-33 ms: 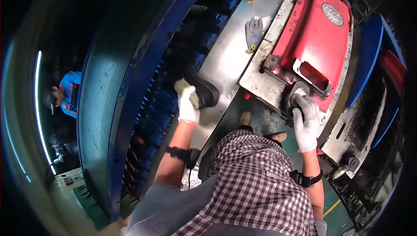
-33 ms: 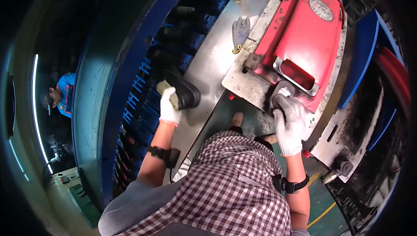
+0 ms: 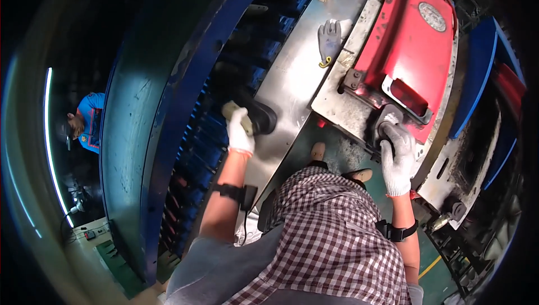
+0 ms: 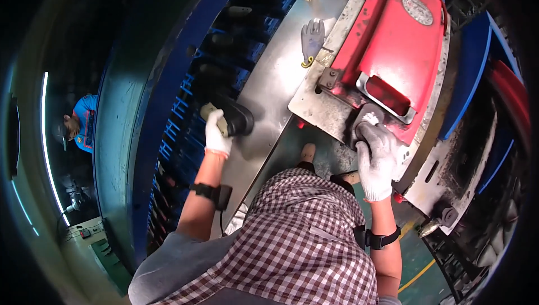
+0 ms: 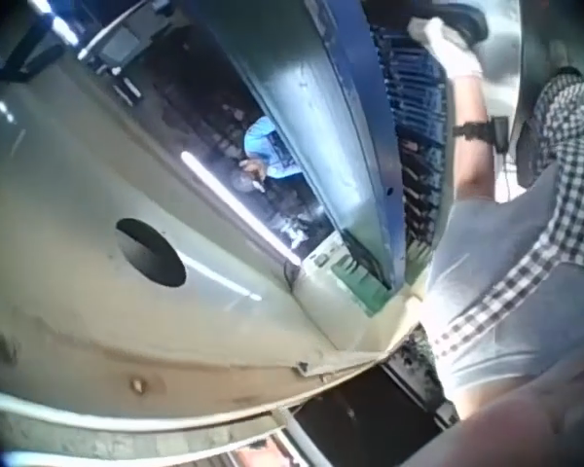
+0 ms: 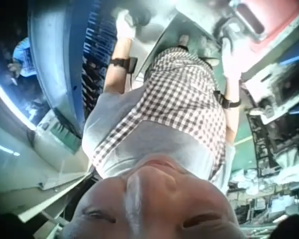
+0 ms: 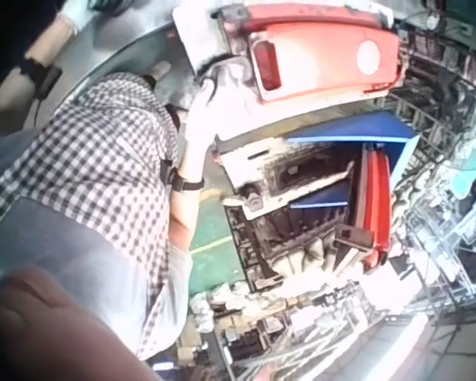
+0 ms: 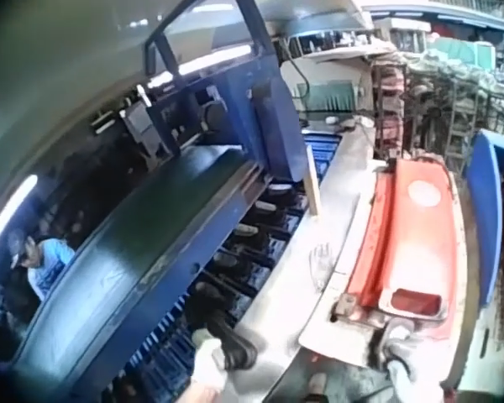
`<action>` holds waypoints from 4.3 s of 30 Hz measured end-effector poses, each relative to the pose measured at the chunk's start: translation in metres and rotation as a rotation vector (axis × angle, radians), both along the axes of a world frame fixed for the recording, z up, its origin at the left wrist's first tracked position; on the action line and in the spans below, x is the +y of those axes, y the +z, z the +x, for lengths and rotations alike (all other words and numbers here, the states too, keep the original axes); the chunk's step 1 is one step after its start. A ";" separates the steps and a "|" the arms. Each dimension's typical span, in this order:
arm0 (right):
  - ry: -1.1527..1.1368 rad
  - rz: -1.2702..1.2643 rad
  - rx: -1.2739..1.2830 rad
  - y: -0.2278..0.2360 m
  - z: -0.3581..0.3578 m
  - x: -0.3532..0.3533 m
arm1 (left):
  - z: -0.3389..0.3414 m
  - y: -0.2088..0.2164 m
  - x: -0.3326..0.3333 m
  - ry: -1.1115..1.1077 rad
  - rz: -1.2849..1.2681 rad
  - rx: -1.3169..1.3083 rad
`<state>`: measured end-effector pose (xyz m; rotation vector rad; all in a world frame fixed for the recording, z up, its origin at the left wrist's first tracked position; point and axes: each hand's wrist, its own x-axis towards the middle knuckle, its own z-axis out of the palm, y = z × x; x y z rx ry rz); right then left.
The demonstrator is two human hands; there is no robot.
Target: Operating a pressing machine to process shoe soles or components on a factory assembly line.
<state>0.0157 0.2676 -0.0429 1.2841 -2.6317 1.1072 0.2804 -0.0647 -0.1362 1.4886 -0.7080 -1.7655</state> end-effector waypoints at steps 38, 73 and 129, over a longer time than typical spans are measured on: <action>-0.343 -0.047 -0.008 -0.023 0.008 -0.004 | -0.218 0.085 0.090 -0.927 -1.664 0.106; -0.247 0.308 -0.557 -0.013 0.002 0.025 | -0.326 0.139 0.165 -2.090 -1.465 -0.543; -0.335 0.372 -0.471 -0.010 0.005 0.026 | -0.304 0.107 0.174 -1.617 -1.719 -0.255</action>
